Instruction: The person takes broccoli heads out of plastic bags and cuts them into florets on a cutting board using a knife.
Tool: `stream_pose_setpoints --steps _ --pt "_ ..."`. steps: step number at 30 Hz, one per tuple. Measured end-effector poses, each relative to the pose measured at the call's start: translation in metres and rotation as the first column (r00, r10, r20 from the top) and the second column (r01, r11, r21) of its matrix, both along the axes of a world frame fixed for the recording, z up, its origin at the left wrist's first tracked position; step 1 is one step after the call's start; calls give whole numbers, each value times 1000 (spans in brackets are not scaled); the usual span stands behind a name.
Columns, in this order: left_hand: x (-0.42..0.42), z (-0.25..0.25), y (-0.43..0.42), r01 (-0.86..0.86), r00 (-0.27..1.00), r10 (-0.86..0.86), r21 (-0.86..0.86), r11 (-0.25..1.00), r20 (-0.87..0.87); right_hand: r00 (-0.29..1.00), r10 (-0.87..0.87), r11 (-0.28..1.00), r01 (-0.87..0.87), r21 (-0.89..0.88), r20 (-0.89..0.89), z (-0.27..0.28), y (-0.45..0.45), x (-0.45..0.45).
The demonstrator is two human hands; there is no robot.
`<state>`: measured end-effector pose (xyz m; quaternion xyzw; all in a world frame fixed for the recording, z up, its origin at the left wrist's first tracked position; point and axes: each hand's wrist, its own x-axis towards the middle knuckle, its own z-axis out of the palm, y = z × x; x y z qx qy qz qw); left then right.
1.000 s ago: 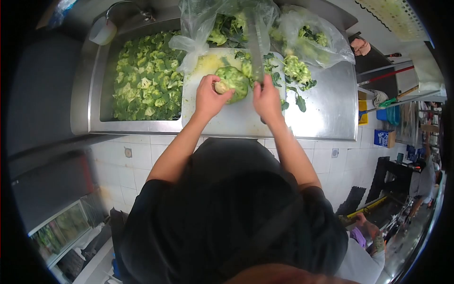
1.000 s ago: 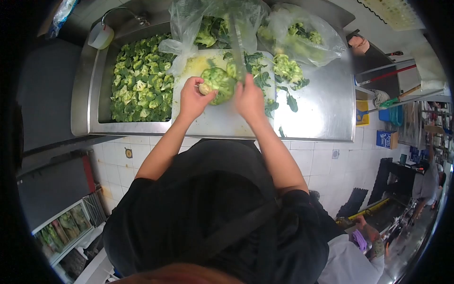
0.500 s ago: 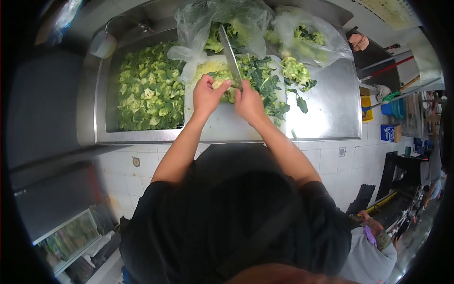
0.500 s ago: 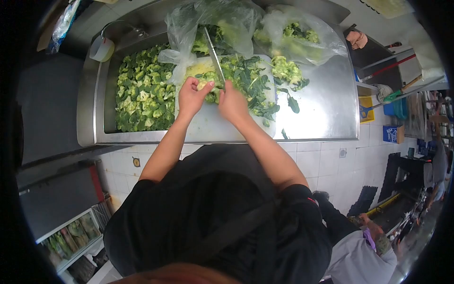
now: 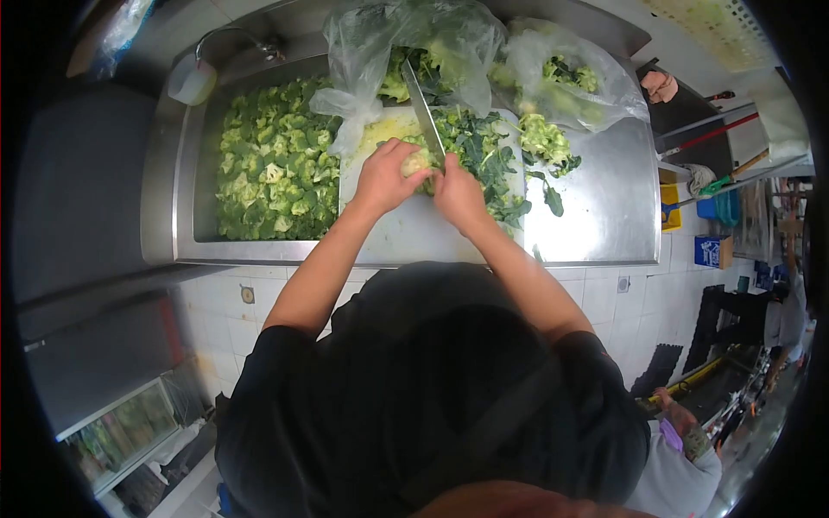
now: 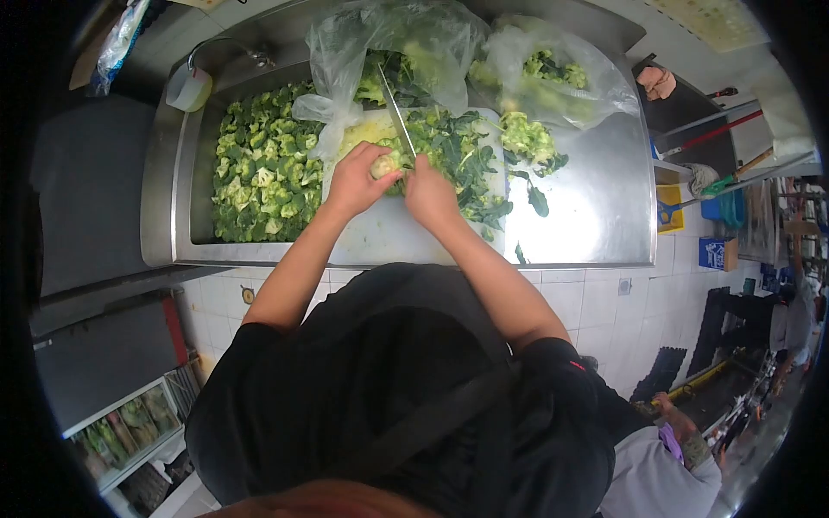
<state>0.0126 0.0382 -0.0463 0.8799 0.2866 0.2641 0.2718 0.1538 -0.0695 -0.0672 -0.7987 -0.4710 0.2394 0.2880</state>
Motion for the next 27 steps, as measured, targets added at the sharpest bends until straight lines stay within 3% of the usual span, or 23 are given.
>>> stream_pose_setpoints --steps 2,4,6,9,14,16,17,19,22,24,25,27 --pt "-2 0 -1 -43 999 43 -18 999 -24 1000 -9 1000 9 17 -10 6 -3 1" --pt "1 4 -2 -91 995 89 -37 995 -43 984 -124 973 147 180 -130 20 -8 7" --pt "3 6 -5 -276 961 271 -132 952 -49 981 -131 975 154 161 -143 42 -10 15" --pt "9 6 2 -363 932 354 -190 912 -77 980 -137 974 160 161 -147 51 -7 10" --pt "7 9 3 -380 925 362 -241 893 -114 997 -12 998 17 61 -72 5 8 -7" --pt "4 7 11 -392 920 374 -242 888 -120 996 -66 982 55 178 54 6 9 -2" --pt "-1 0 13 -403 915 391 -237 884 -99 997 -58 984 49 173 50 7 6 7" --pt "-8 -5 17 -417 908 413 -234 878 -68 980 -190 974 195 115 -55 16 6 38" --pt "-18 -6 21 -348 937 328 -365 863 -118 992 -92 987 103 126 -87 34 -7 54" --pt "-17 -8 20 -150 984 171 -318 936 41 992 -59 979 80 186 -115 25 -13 47" --pt "-19 -8 19 -147 985 169 -324 935 39 994 -12 988 29 153 -106 23 -17 43" --pt "-25 -7 15 50 996 -31 -239 970 84 988 10 992 10 126 -151 20 -26 37"
